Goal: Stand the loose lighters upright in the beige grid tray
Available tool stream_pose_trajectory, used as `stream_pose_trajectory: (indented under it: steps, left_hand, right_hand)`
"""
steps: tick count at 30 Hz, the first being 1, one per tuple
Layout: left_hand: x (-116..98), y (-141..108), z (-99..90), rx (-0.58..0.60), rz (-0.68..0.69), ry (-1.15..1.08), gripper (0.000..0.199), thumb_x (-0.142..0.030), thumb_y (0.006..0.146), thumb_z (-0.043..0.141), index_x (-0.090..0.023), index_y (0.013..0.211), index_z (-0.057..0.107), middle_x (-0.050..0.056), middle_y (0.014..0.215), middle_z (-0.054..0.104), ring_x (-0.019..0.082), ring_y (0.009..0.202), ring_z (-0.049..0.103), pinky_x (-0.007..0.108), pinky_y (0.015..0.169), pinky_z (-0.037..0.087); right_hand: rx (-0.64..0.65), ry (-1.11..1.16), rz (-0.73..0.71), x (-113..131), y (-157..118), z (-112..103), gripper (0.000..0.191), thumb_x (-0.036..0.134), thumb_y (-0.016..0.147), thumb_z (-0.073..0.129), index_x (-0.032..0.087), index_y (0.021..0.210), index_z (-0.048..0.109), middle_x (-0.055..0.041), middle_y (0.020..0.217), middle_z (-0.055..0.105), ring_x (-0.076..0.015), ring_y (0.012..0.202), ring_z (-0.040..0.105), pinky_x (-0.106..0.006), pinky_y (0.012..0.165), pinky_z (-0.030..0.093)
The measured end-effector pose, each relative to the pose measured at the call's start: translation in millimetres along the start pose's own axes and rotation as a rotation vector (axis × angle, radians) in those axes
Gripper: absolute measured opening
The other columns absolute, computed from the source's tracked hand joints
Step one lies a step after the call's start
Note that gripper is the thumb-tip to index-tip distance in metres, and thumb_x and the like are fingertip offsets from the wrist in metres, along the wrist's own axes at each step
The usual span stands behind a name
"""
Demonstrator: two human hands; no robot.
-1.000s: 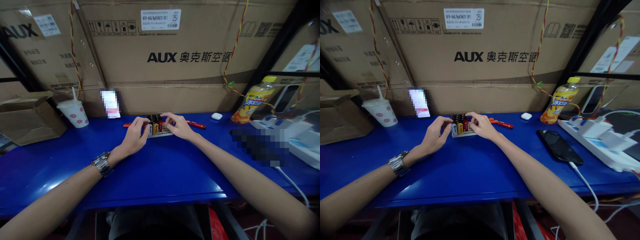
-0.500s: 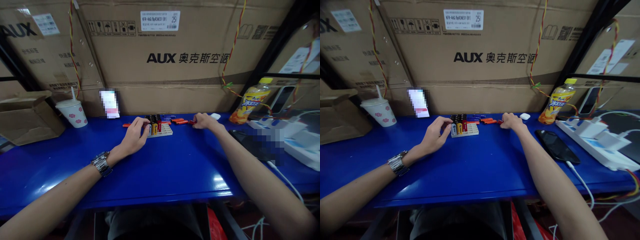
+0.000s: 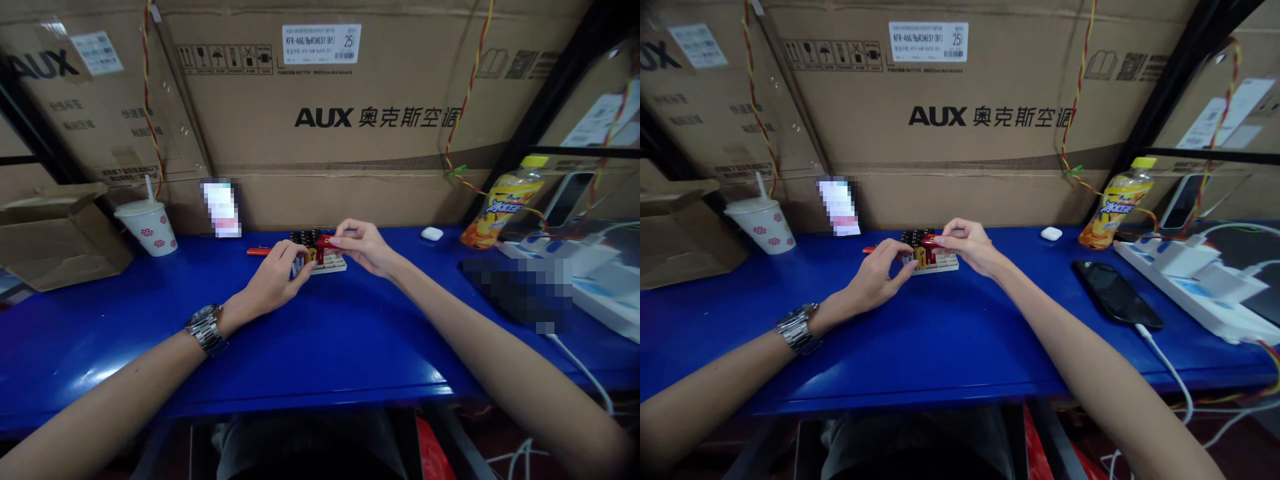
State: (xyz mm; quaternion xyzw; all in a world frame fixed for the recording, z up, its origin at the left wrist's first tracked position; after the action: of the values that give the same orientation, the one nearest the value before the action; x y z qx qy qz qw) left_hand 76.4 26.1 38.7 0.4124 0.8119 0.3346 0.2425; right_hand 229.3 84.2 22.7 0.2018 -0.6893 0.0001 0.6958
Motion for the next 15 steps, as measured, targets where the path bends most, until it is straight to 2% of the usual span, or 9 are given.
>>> stream_pose_trajectory:
  steps: [2, 4, 7, 12, 15]
  left_hand:
    - [4, -1, -0.8, -0.027, -0.028, 0.001, 0.023, -0.034, 0.089, 0.054, -0.016, 0.104, 0.049, 0.008, 0.091, 0.059, 0.019, 0.085, 0.056, 0.035, 0.076, 0.049]
    - [8, -2, -3.2, -0.066, -0.063, -0.010, 0.023, -0.034, 0.089, 0.054, -0.016, 0.102, 0.049, 0.007, 0.088, 0.059, 0.018, 0.080, 0.057, 0.033, 0.073, 0.049]
    - [9, -2, -6.1, -0.096, -0.075, -0.011, 0.017, -0.031, 0.091, 0.051, -0.016, 0.100, 0.049, 0.006, 0.086, 0.059, 0.017, 0.079, 0.058, 0.032, 0.071, 0.049]
    - [-4, 0, -9.4, -0.085, -0.024, -0.063, 0.015, -0.026, 0.092, 0.045, -0.016, 0.104, 0.048, 0.008, 0.092, 0.060, 0.018, 0.085, 0.058, 0.033, 0.074, 0.049]
    - [-2, 0, -11.2, -0.093, -0.120, -0.125, 0.013, -0.026, 0.092, 0.044, -0.017, 0.100, 0.047, 0.007, 0.089, 0.060, 0.017, 0.080, 0.058, 0.033, 0.072, 0.049]
  right_hand:
    - [0.055, 0.100, 0.031, -4, -4, 20, 0.035, 0.036, 0.062, 0.076, 0.020, 0.078, 0.050, -0.0032, 0.076, 0.067, -0.0184, 0.075, 0.067, -0.035, 0.069, 0.052]
    - [0.067, 0.133, 0.023, -7, -6, 29, 0.032, 0.035, 0.063, 0.076, 0.020, 0.078, 0.052, -0.0024, 0.076, 0.067, -0.0166, 0.073, 0.066, -0.034, 0.070, 0.052]
    - [0.085, 0.120, -0.023, -7, -7, 34, 0.027, 0.033, 0.064, 0.077, 0.018, 0.076, 0.057, -0.0007, 0.073, 0.066, -0.0127, 0.067, 0.062, -0.030, 0.067, 0.050]
    - [0.199, 0.036, -0.025, -4, -11, 47, 0.021, 0.033, 0.069, 0.076, 0.015, 0.073, 0.065, -0.0017, 0.070, 0.066, -0.0117, 0.065, 0.061, -0.028, 0.063, 0.049]
    - [0.234, 0.003, -0.043, 1, -12, 53, 0.021, 0.034, 0.069, 0.075, 0.015, 0.076, 0.068, -0.0026, 0.073, 0.069, -0.0118, 0.066, 0.062, -0.028, 0.065, 0.049]
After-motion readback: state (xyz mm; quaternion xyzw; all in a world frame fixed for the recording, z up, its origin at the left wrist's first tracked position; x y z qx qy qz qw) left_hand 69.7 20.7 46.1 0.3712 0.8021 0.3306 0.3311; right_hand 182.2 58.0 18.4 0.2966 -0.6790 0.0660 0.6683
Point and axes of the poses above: each hand's wrist, its own y-axis towards the middle knuckle, its own z-axis out of the palm, x = y × z, the point moved 8 cm from there along y, towards the middle knuckle
